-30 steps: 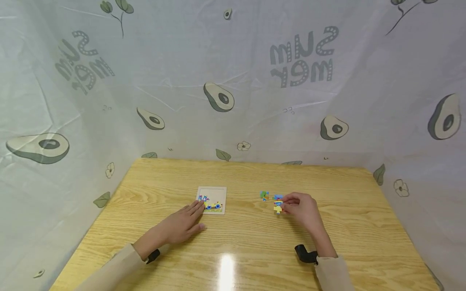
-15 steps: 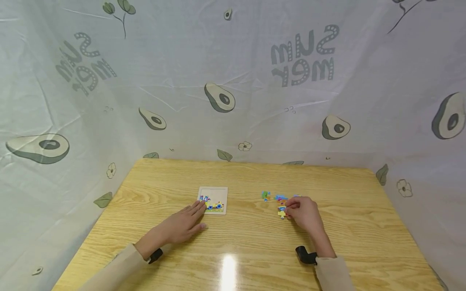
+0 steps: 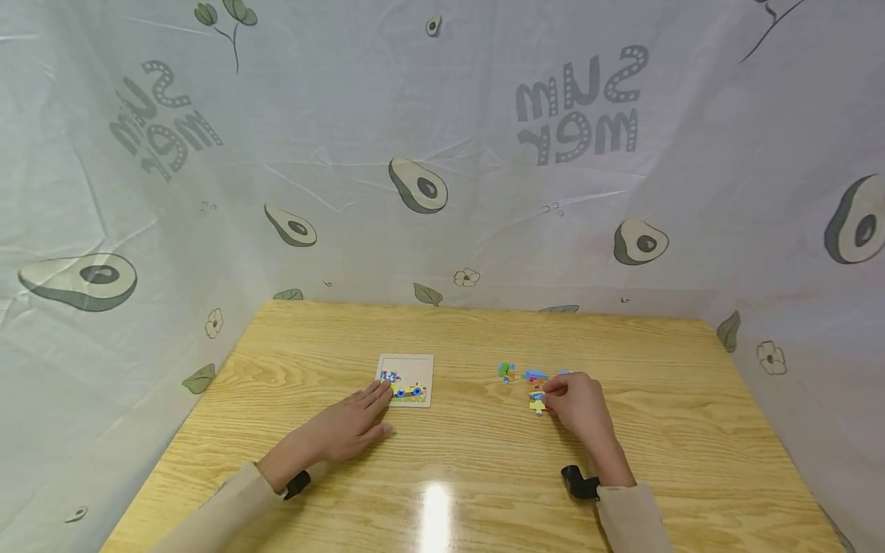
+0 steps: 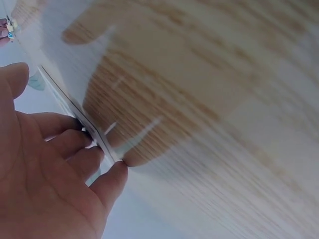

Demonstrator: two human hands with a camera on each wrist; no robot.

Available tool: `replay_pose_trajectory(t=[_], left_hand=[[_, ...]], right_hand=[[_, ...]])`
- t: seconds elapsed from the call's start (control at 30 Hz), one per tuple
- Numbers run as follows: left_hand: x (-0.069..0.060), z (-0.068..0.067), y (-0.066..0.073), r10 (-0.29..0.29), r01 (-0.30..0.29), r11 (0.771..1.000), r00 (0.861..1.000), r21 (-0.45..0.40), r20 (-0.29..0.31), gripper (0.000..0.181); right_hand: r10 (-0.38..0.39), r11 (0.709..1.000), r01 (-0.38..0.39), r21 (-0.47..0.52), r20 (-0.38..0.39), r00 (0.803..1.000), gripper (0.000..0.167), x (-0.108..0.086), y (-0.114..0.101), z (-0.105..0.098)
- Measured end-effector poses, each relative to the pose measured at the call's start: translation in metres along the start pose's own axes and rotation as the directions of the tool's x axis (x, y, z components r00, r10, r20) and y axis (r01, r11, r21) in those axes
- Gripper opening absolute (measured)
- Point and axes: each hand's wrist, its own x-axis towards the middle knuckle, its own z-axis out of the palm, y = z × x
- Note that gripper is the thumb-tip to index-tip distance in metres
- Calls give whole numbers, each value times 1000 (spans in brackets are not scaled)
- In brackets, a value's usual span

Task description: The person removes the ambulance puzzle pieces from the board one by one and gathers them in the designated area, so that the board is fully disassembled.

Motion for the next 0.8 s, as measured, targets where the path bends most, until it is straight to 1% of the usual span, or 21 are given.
replay_pose_trajectory(t=[0.2,0.43,0.8], left_hand=[[0,-1,0,-2,2,1000,1000,11,3,70],[-1,-4,1,-2,2,1000,1000,10,8,70],[-2,-4,1,1,-1,1000,1000,17,4,70]], right_hand=[[-8,1000,8,-13,4,1000,19,0,-2,1],[20,1000,-20,2,1,1000,21,1,-2,1],[20,1000,-20,-13,-3,1000,19,2,-1,1]])
